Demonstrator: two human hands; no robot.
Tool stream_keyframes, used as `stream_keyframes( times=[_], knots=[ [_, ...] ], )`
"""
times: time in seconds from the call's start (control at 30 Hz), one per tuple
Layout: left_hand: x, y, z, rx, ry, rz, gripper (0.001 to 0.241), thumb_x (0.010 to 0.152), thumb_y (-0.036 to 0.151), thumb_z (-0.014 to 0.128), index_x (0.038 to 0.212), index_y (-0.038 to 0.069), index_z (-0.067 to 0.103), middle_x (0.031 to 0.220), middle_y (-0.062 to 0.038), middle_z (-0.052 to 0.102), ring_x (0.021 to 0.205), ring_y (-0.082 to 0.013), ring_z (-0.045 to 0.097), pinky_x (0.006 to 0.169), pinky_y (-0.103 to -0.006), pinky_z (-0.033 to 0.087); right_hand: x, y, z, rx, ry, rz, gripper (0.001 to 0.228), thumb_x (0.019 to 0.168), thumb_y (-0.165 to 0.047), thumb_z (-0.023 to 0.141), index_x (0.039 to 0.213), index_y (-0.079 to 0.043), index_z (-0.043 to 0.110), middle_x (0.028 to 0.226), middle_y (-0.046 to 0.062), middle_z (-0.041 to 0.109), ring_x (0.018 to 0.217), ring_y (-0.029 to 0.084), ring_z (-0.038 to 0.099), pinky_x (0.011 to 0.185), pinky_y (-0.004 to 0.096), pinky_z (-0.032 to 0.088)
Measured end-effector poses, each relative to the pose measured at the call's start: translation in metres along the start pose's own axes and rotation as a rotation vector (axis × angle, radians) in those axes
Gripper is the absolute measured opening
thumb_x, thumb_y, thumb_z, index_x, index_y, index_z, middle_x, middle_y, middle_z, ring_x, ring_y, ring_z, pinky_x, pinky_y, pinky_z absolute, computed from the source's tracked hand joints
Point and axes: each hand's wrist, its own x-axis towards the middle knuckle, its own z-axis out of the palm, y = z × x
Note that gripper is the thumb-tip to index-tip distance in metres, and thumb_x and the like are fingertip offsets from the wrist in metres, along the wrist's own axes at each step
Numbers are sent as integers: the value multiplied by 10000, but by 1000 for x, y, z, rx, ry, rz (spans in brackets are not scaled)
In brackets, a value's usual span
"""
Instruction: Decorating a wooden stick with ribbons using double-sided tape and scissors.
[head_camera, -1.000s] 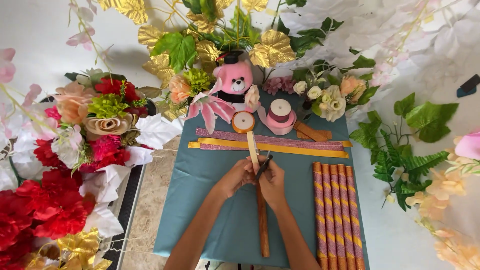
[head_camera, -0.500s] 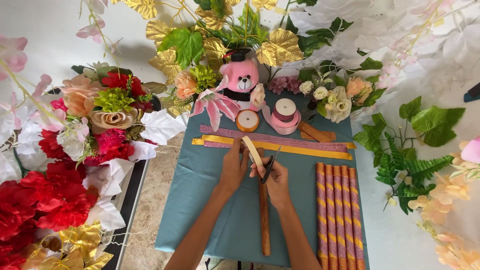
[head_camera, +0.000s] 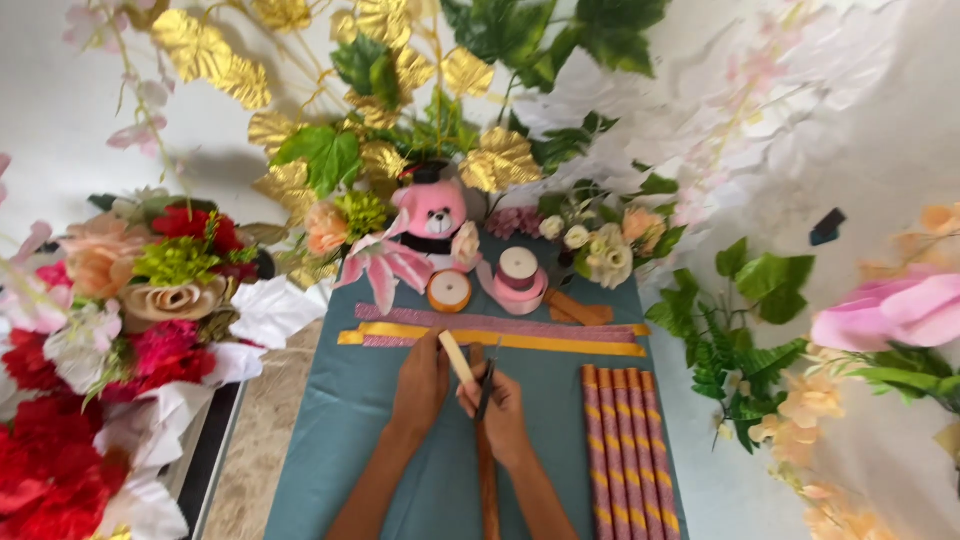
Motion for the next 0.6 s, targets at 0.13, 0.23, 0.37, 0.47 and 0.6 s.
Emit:
stream_keyframes(
  times=[0.13,0.23,0.37,0.47,0.6],
  knots=[
    [4,4,-1,-35,-68,-25,376,911,31,620,1278,38,539,1106,-167,691,911,-326,690,779,-402,544,1,-7,2,-89,-10,-7,194,976,-189,695,862,-37,659,663,35,592,521,98,450,480,227,331],
    [13,11,-9,-330,-179,-58,401,909,5,585,1308,32,562,1195,-110,671,1032,-240,679,906,-343,536,3,-12,-5,-40,61,21,162,947,-123,715,923,31,674,689,96,675,451,85,473,388,220,349],
    [13,-5,-15,-1021,-394,-423,319,1018,266,413,1060,35,630,974,-44,575,881,-152,521,840,-294,410,5,-33,-7,-60,32,86,258,952,-182,701,788,14,669,491,53,584,386,104,502,348,212,345],
    [9,-14,-14,-1280,-423,-499,293,1069,334,498,993,77,615,703,26,423,650,-98,430,666,-271,398,6,-32,-5,23,6,92,232,928,-180,724,825,25,688,491,40,568,452,132,538,499,253,420],
    [21,16,-19,-1598,-239,-565,290,1059,286,520,823,139,438,649,33,343,616,-104,355,665,-301,402,9,-37,3,-49,125,11,348,817,-204,834,1043,35,719,797,103,681,650,139,578,598,266,476]
  ],
)
